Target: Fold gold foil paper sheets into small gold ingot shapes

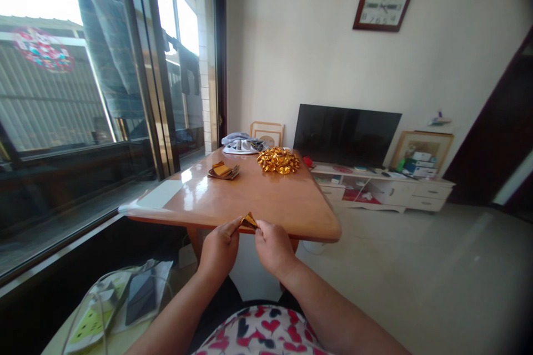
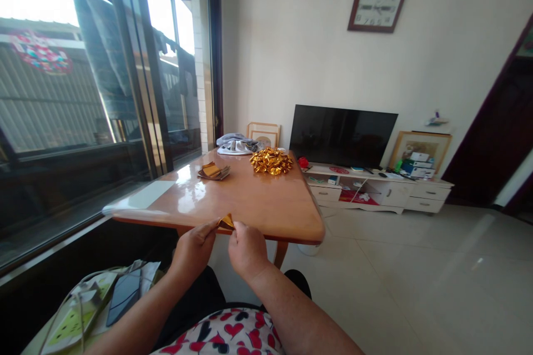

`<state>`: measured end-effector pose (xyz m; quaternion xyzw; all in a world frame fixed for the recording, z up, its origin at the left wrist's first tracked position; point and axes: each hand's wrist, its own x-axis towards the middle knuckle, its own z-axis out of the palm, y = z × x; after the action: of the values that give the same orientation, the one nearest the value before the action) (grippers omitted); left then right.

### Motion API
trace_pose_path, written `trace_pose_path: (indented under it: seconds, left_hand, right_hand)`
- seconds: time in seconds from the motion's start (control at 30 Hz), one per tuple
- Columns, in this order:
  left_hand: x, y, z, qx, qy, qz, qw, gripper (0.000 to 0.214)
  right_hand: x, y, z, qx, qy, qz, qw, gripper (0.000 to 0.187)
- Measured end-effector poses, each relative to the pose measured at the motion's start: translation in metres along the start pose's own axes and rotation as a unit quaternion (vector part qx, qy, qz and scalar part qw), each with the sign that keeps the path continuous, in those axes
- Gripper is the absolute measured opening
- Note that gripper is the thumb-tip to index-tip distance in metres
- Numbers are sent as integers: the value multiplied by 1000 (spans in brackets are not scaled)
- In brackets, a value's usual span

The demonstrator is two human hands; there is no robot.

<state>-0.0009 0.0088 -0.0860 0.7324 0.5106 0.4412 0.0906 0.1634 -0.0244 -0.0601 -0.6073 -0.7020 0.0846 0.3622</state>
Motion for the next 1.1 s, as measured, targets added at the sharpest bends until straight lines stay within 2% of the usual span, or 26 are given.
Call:
trace_pose_path:
  seconds: [0.23,0.4,0.57,0.77,0.87,1.0,1.1]
  left_hand:
    - [-1,-8,3,-34,3,0,999,36]
    - [-3,-10,4,-57,29,23,998,34]
    - [-2,-8,8,-93,54,7,994,35]
    - [0,-7,13,-129,38,28,991,36]
    - [-2,1,9,-95,31,68,993,36]
    - [-6,16,1,7,39,125,991,39]
    - [-8,25,-3,54,39,144,987,40]
  right_hand:
    - [3,8,2,39,16,-8,999,40]
    - [5,16,4,38,13,-4,999,39]
    - [4,21,5,43,19,-13,999,40]
    - [3,27,6,61,20,-18,998,38]
    - [3,32,8,87,24,-18,996,38]
    - [4,36,9,122,1,-23,992,37]
    - [4,38,9,146,-9,-32,989,36]
